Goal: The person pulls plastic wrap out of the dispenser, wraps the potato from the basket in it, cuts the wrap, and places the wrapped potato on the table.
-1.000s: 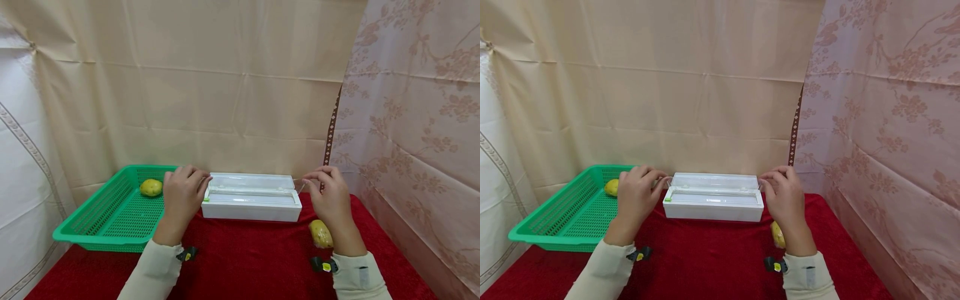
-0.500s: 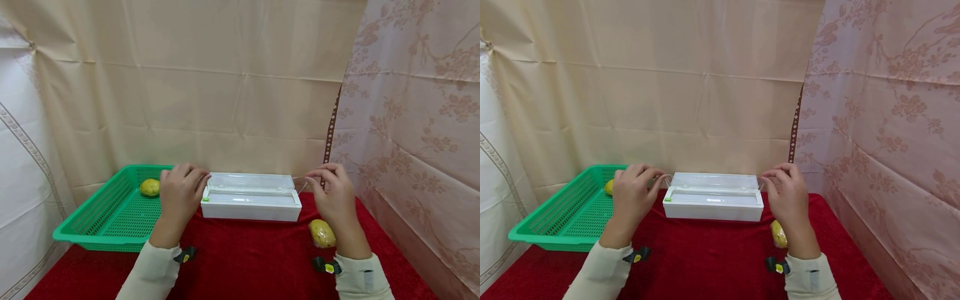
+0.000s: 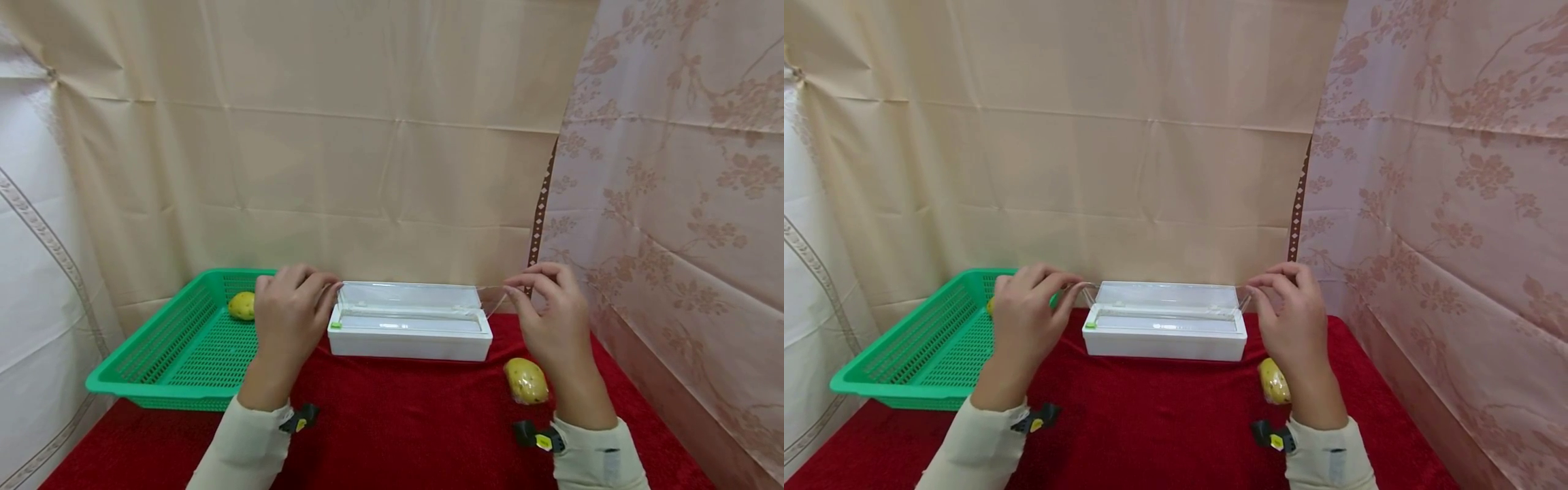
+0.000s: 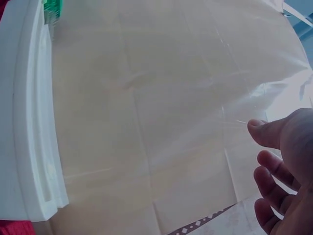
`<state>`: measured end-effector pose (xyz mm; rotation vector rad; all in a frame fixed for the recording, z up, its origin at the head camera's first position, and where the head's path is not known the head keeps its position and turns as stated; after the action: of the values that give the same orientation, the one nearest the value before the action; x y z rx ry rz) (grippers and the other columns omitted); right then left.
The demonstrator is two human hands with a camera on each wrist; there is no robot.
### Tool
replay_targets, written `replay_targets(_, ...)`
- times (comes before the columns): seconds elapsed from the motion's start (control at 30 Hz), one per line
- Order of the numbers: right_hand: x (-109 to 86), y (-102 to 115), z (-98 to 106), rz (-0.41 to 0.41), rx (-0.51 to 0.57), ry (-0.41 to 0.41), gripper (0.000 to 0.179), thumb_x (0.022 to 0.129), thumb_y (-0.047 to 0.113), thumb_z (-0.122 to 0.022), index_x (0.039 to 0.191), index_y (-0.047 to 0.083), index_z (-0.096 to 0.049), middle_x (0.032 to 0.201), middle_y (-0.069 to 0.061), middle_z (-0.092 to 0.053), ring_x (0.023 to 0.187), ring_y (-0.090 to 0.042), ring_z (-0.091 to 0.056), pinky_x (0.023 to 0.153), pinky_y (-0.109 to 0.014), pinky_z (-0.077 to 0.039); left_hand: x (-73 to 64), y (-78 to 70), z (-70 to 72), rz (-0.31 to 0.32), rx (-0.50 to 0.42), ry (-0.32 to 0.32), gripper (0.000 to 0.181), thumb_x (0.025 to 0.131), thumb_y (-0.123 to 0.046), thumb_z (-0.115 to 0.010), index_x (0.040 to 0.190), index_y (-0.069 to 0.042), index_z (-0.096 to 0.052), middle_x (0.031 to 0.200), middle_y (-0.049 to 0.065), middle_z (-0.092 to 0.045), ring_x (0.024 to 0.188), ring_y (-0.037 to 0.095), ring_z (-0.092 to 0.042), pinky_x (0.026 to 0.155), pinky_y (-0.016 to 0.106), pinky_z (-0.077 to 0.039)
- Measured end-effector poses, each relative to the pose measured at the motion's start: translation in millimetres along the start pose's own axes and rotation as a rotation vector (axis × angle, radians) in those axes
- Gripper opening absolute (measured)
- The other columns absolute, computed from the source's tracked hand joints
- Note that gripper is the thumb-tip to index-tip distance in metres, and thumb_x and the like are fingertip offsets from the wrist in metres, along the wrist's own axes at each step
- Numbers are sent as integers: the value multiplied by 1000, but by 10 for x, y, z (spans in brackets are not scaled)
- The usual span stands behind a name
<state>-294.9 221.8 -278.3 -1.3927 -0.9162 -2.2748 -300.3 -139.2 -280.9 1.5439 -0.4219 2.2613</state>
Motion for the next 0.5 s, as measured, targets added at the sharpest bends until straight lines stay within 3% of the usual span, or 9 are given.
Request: replay_targets(0.5,17,108,136,-6,-9,-15,9,86,3,-82,95,4,-78,113,-14,-61,110,-27,-58,93,-30,-38,46,-61,157,-16,-27,-57,17,94,-29,-76,95,-13,-81,89,7,-72,82,28,-64,68,44,-36)
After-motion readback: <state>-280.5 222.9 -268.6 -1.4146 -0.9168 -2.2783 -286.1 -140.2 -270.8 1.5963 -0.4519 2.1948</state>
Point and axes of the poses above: each hand's wrist, its own x-axis towards the middle knuckle, its own z-axis out of the back of the hand, y = z × x, the point moved 4 cm from there along x, towards the middle knuckle
